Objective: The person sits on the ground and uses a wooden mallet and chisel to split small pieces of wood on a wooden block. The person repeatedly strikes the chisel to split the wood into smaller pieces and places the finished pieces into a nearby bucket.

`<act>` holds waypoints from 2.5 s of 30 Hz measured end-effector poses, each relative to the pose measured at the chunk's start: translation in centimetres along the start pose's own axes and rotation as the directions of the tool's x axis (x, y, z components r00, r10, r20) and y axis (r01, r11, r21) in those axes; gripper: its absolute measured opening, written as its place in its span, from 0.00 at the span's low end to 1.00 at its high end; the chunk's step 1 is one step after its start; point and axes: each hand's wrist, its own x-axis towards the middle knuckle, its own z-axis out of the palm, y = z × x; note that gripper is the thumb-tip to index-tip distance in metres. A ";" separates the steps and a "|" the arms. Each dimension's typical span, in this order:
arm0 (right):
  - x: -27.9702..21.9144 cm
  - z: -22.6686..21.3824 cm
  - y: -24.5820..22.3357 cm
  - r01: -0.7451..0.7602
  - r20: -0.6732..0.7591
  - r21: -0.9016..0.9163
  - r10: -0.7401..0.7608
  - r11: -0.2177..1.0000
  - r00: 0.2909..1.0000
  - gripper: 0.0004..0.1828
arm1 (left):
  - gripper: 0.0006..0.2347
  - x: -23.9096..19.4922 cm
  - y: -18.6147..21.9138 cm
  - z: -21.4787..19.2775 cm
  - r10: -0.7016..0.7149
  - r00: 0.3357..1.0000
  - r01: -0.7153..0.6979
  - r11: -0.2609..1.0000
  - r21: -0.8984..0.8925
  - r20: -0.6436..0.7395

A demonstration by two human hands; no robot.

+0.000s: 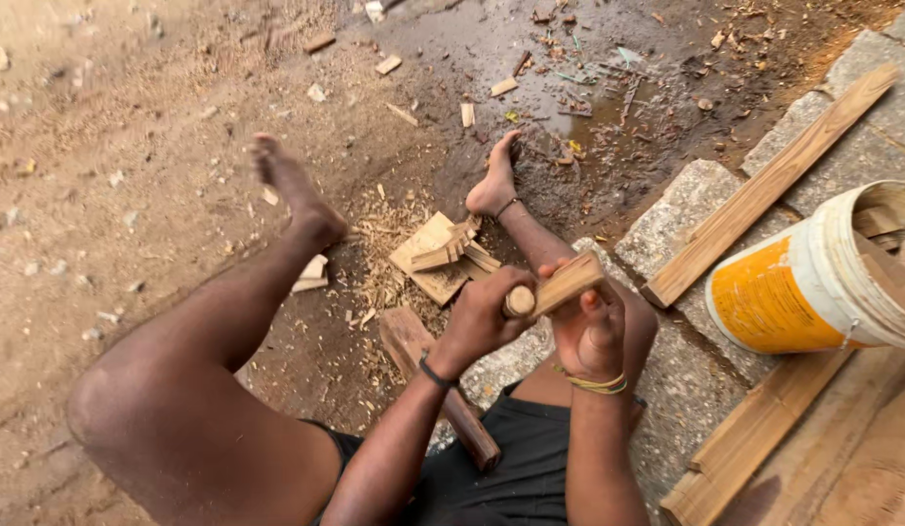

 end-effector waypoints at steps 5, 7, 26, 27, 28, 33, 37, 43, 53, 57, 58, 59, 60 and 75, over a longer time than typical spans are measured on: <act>-0.2 0.7 -0.6 0.138 0.069 -0.273 -0.124 0.952 0.990 0.29 | 0.16 -0.1 -0.4 1.3 -0.003 1.000 0.002 0.999 -0.045 -0.009; -0.3 0.8 -0.7 0.153 0.064 -0.372 -0.140 0.915 0.988 0.29 | 0.16 -0.1 -0.5 1.6 -0.013 1.000 0.011 0.997 -0.082 -0.021; 5.0 -8.3 12.3 -0.394 -0.384 -0.908 0.090 0.144 0.919 0.25 | 0.16 -3.0 -16.9 -5.5 -0.482 0.838 0.514 0.855 0.070 -0.255; 5.3 -8.9 14.3 -0.304 -0.301 -0.953 0.096 0.010 0.949 0.26 | 0.12 -4.0 -18.0 -7.7 -0.424 0.819 0.469 0.883 0.027 -0.386; 5.0 -9.1 16.2 -0.198 -0.212 -0.973 0.112 -0.118 0.971 0.27 | 0.08 -5.1 -18.9 -9.8 -0.360 0.781 0.418 0.909 -0.002 -0.510; 8.3 -4.7 25.5 -0.102 -0.247 -0.942 0.455 -0.319 0.856 0.33 | 0.06 -9.8 -22.3 -20.6 -0.147 0.314 0.251 0.966 -0.068 -0.938; 13.6 3.2 29.6 0.036 -0.023 -0.992 0.459 -0.120 0.888 0.40 | 0.07 -11.9 -22.8 -23.2 -0.426 0.043 0.015 0.905 -0.425 -0.904; 17.7 0.3 28.3 -0.239 -0.144 -0.941 0.354 0.241 0.924 0.31 | 0.07 -10.6 -24.3 -20.2 -0.430 0.212 0.097 0.903 -0.419 -0.878; 16.8 -7.7 23.9 0.381 0.199 -0.817 0.409 -0.432 0.890 0.37 | 0.07 -8.0 -25.2 -14.9 -0.495 0.383 0.485 0.826 -0.286 -0.780; 14.3 -7.2 25.5 0.623 0.139 -0.565 0.681 -0.541 0.719 0.39 | 0.07 -8.1 -24.9 -15.1 -0.405 0.419 0.482 0.858 -0.179 -0.813; 13.7 -8.1 25.8 0.631 0.170 -0.563 0.673 -0.533 0.720 0.35 | 0.07 -8.5 -24.6 -15.1 -0.389 0.413 0.493 0.856 -0.157 -0.823; 13.6 -9.5 25.8 0.642 0.201 -0.556 0.664 -0.528 0.720 0.31 | 0.07 -8.7 -24.5 -15.2 -0.373 0.405 0.500 0.855 -0.139 -0.835; 13.4 -10.9 26.1 0.652 0.232 -0.549 0.654 -0.524 0.720 0.28 | 0.08 -9.0 -24.8 -15.6 -0.391 0.390 0.488 0.855 -0.173 -0.834; 13.6 -13.0 27.1 -0.103 -0.209 -0.937 0.302 -0.333 0.930 0.27 | 0.07 -9.8 -27.4 -14.9 -0.481 0.357 0.511 0.818 -0.264 -0.801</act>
